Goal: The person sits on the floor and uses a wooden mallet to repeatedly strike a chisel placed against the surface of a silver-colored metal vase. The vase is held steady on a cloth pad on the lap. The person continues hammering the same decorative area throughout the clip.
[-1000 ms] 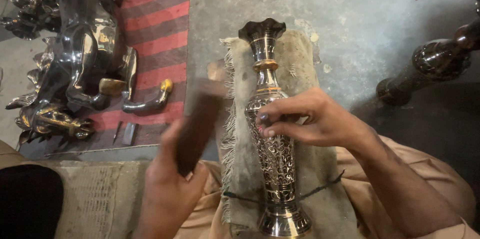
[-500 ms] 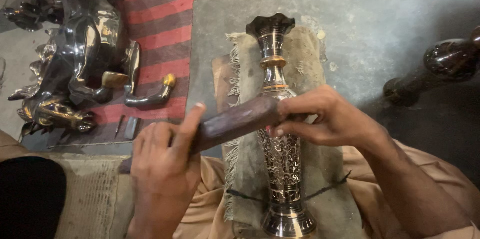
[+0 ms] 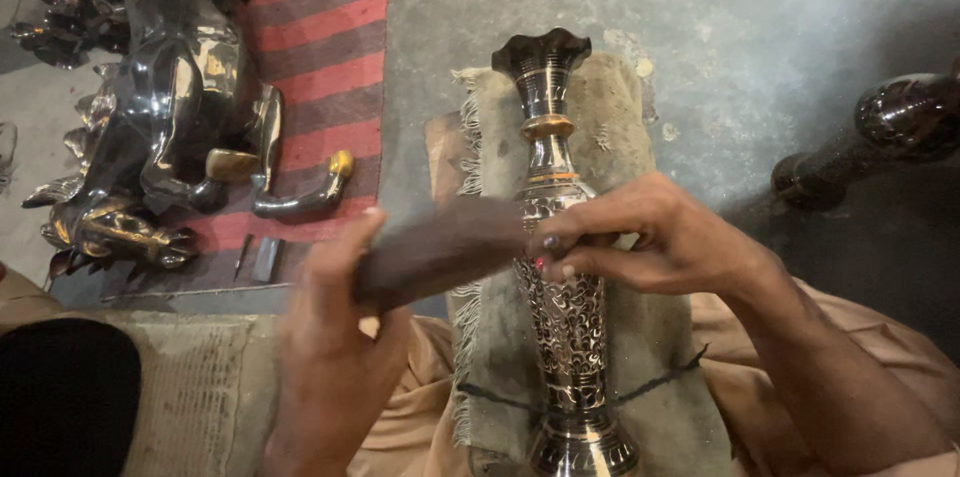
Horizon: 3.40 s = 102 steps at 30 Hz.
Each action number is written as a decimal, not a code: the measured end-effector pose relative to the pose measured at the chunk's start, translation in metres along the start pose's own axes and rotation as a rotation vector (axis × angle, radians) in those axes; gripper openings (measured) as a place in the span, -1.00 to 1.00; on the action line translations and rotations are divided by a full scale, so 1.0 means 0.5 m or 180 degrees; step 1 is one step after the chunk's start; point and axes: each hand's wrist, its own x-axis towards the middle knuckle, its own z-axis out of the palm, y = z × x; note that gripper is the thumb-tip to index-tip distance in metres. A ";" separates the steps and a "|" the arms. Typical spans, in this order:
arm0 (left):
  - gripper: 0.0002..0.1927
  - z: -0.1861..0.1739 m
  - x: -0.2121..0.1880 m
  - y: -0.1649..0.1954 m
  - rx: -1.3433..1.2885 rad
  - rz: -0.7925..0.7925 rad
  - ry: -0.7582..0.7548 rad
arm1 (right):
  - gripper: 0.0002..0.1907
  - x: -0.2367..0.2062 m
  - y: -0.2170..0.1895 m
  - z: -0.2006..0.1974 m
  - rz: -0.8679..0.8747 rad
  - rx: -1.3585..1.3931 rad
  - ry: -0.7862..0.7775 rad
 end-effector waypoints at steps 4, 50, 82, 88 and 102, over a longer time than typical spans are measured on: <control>-0.26 0.001 0.004 0.005 0.0100 0.0019 -0.0036 | -0.84 0.000 0.002 -0.003 -0.0173 0.0223 -0.0060; -0.28 0.026 -0.023 -0.065 0.0906 0.0089 0.0085 | -0.76 0.030 -0.055 0.013 0.0540 -0.0216 0.0132; -0.34 0.107 -0.072 -0.135 -0.2405 -0.2004 -0.0786 | -0.74 0.030 -0.033 -0.027 0.0476 0.0322 0.0691; -0.17 0.027 0.038 -0.087 -0.1090 -0.0665 -0.0744 | -0.70 0.023 -0.025 -0.031 0.0433 0.0103 0.0734; -0.20 0.000 0.092 -0.023 0.0133 0.0088 -0.0183 | -0.70 0.043 -0.020 -0.055 0.0191 0.0385 0.0184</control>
